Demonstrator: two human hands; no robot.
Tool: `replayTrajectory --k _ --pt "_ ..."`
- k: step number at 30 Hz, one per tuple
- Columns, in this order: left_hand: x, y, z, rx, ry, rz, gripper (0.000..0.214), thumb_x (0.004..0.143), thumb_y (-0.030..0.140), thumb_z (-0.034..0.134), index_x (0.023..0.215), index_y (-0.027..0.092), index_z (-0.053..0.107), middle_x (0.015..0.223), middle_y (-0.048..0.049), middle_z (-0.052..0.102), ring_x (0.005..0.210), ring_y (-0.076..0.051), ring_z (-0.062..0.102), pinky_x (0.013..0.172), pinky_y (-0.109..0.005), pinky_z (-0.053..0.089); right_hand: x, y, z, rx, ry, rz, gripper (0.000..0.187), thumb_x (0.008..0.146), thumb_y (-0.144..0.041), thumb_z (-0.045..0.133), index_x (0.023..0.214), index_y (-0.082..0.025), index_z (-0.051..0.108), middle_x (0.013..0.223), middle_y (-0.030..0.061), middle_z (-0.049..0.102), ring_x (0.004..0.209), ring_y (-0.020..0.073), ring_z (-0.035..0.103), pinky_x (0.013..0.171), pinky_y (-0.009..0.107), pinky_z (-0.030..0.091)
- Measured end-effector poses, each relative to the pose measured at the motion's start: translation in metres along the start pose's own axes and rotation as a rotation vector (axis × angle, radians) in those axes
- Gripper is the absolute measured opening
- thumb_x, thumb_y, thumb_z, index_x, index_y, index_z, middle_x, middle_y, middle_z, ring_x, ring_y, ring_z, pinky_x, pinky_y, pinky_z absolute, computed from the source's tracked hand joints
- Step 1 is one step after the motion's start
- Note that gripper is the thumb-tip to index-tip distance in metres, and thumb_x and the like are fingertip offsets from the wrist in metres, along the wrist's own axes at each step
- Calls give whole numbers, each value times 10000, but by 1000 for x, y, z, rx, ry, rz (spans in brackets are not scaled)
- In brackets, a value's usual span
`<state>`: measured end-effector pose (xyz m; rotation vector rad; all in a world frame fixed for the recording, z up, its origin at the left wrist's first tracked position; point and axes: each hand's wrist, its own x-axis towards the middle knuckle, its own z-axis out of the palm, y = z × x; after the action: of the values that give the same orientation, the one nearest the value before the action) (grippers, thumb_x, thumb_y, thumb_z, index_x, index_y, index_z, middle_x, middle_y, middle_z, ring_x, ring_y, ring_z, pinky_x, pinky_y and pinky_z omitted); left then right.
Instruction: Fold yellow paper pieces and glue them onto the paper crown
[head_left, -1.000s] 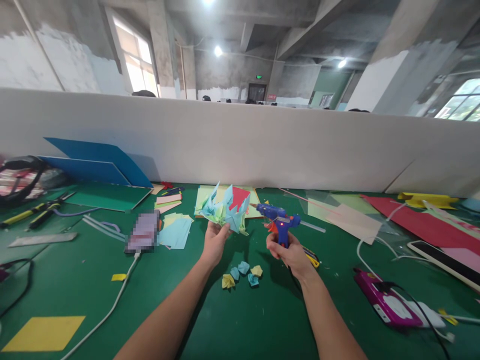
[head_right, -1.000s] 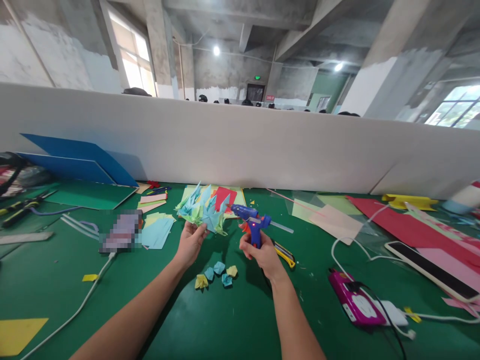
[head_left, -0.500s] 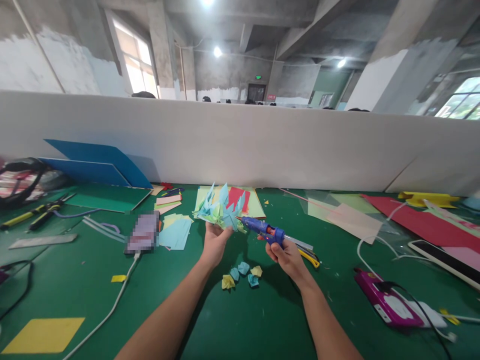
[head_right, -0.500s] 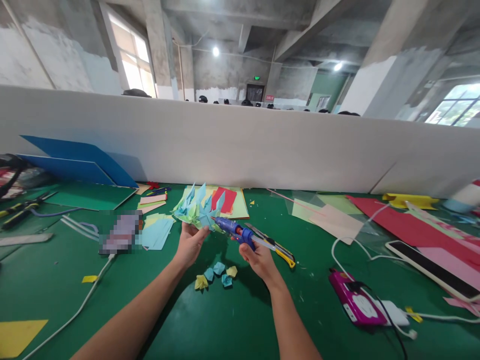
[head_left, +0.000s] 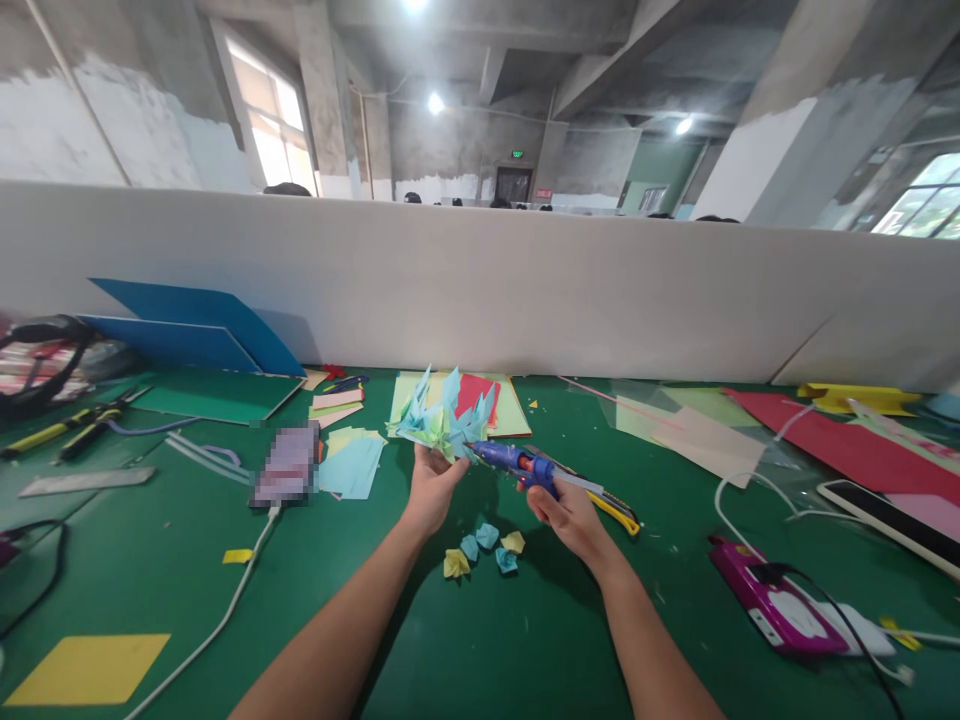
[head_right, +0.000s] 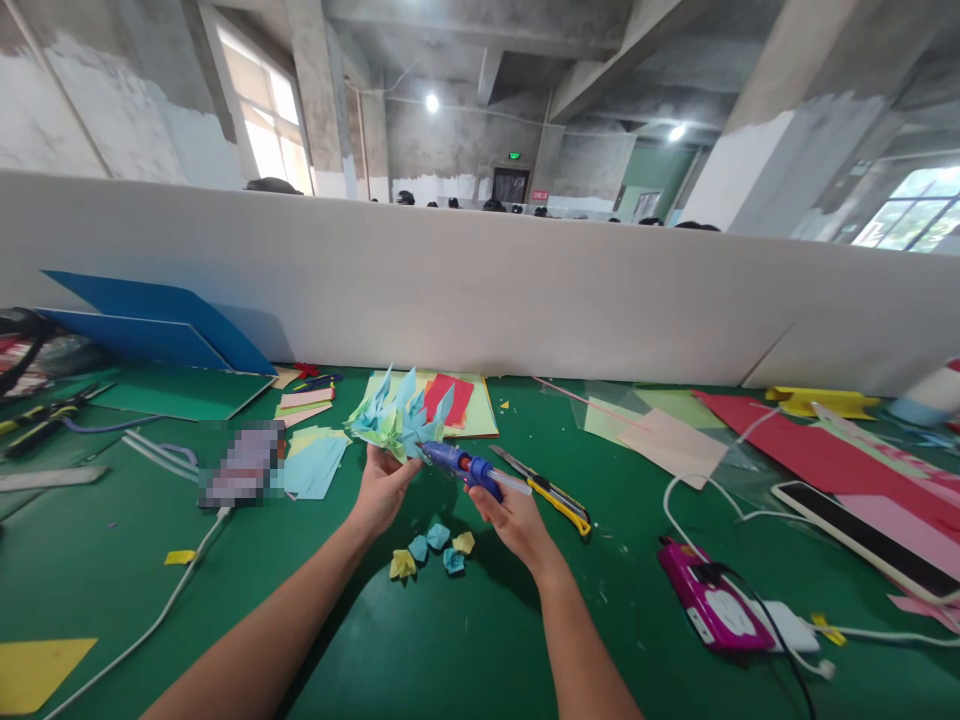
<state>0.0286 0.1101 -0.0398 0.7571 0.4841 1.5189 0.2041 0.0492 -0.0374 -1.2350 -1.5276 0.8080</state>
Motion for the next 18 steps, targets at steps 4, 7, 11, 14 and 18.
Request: replayTrajectory --k 4,7,11,14,18 --pt "1 -3 -2 5 2 3 674 505 77 842 1071 288 544 1069 5 704 1006 -161 654 920 -286 464 1 3 0 -40 17 -10 644 707 -817 438 654 -183 538 481 -34 433 451 111 396 452 246 321" --pt "2 -4 -4 6 5 7 669 510 85 840 1075 284 543 1090 -11 695 1019 -169 648 917 -293 463 2 3 0 -67 27 -14 648 703 -832 416 613 -196 504 474 -30 429 450 115 395 438 243 310" --pt "2 -5 -5 10 6 4 678 499 100 849 1081 272 545 1077 -28 695 1007 -183 648 907 -304 461 2 0 -1 -103 39 -20 648 704 -838 398 561 -209 463 461 -28 422 439 116 400 440 248 319" --pt "2 -5 -5 13 6 5 692 505 98 846 1097 285 541 1081 -16 694 1030 -180 639 924 -303 445 2 -2 -2 -120 41 -23 644 700 -842 395 562 -215 451 464 -30 416 434 119 403 444 254 329" --pt "2 -4 -3 12 -2 6 681 502 94 848 1085 283 551 1088 -15 701 1044 -182 639 935 -304 449 2 -4 -2 -125 31 -30 637 702 -843 388 573 -222 446 468 -29 420 437 124 408 454 262 341"
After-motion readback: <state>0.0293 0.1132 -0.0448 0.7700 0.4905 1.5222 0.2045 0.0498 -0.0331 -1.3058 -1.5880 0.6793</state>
